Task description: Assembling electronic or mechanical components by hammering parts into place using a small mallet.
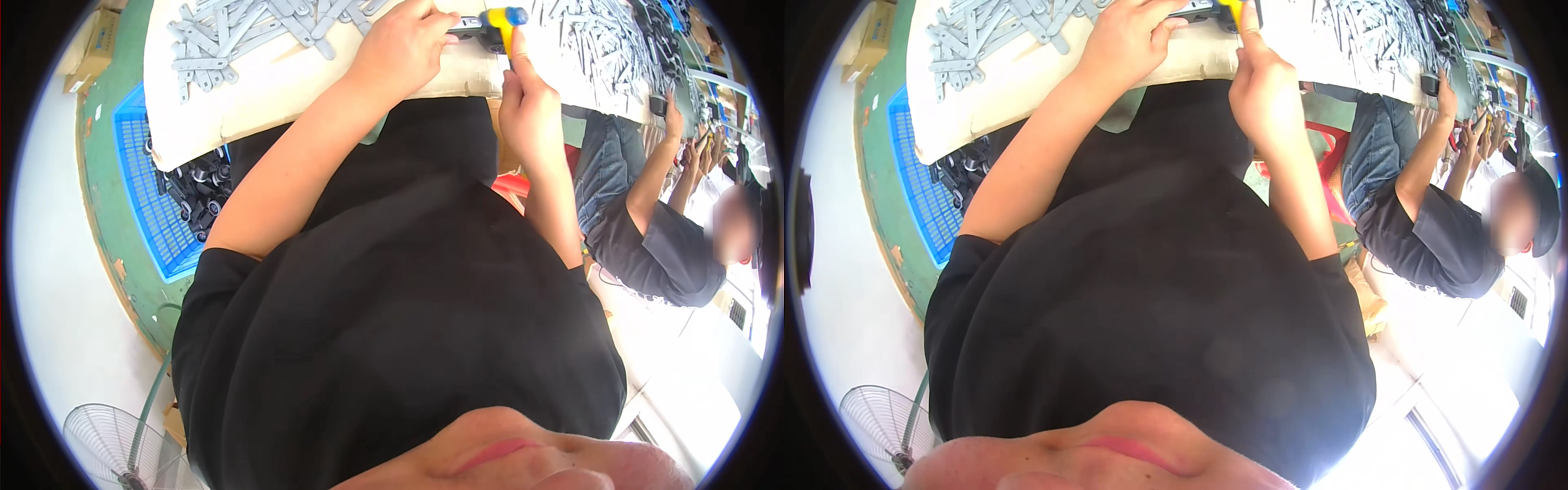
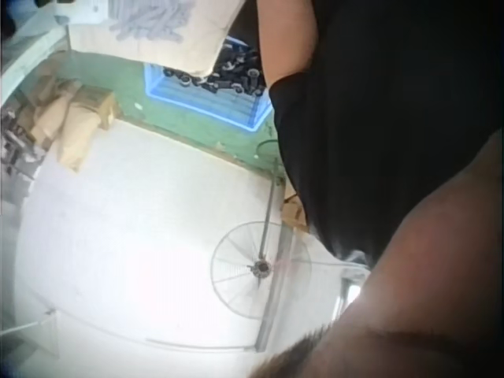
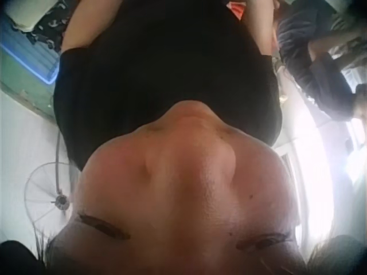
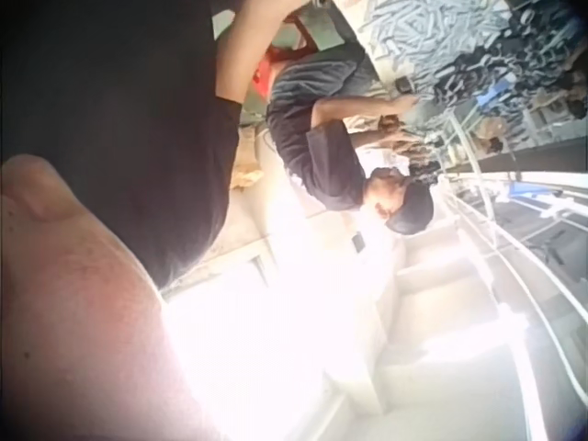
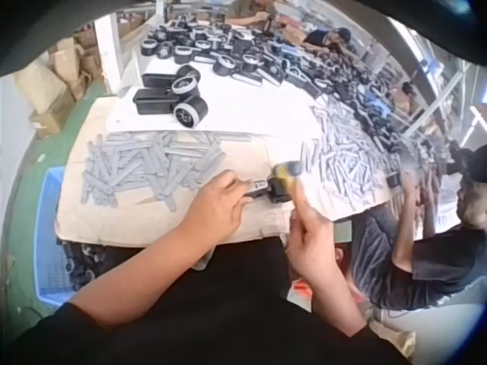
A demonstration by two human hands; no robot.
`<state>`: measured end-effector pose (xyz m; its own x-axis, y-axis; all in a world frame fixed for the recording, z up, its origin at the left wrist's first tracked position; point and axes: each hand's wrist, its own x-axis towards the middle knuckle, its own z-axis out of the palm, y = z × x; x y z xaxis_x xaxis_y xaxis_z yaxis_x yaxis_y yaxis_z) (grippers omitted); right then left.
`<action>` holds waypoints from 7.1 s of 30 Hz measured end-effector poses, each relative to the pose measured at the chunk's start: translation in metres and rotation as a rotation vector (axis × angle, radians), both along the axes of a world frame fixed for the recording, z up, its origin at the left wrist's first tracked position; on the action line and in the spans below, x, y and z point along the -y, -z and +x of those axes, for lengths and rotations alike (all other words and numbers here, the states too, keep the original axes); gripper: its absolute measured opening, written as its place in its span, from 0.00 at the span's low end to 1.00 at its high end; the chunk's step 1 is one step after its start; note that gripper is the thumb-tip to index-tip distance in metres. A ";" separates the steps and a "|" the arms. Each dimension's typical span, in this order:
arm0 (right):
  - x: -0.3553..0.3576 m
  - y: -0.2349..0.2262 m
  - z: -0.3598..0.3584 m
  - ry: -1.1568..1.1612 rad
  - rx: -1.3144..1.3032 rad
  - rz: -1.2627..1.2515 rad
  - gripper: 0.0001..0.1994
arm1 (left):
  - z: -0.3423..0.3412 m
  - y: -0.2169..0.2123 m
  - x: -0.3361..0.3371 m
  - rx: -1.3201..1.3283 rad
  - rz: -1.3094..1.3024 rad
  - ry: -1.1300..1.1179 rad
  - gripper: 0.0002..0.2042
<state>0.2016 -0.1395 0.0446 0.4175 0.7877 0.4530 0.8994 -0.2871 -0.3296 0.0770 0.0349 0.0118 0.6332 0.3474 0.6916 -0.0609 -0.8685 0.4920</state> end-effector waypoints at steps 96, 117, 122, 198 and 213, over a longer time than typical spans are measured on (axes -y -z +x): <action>-0.002 -0.010 -0.015 -0.043 -0.437 0.318 0.17 | -0.019 0.005 -0.004 -0.004 -0.232 -0.071 0.34; -0.078 0.050 0.193 0.430 0.218 -0.152 0.23 | 0.003 -0.058 0.025 -0.518 0.258 -0.154 0.15; -0.061 -0.019 0.119 0.347 -0.025 -0.113 0.16 | -0.004 -0.039 0.016 -0.392 0.057 -0.042 0.15; 0.052 0.007 -0.004 -0.040 0.010 0.195 0.13 | 0.010 -0.008 0.041 -0.194 0.447 -0.152 0.03; 0.064 0.016 -0.004 -0.061 -0.684 0.393 0.22 | -0.028 -0.074 0.011 -0.174 0.625 0.220 0.13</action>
<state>0.1979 -0.2038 0.0289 0.6648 0.6541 0.3609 0.4708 0.0083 -0.8822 0.0489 0.0235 0.0860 0.7637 -0.2331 0.6021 -0.2338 -0.9691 -0.0786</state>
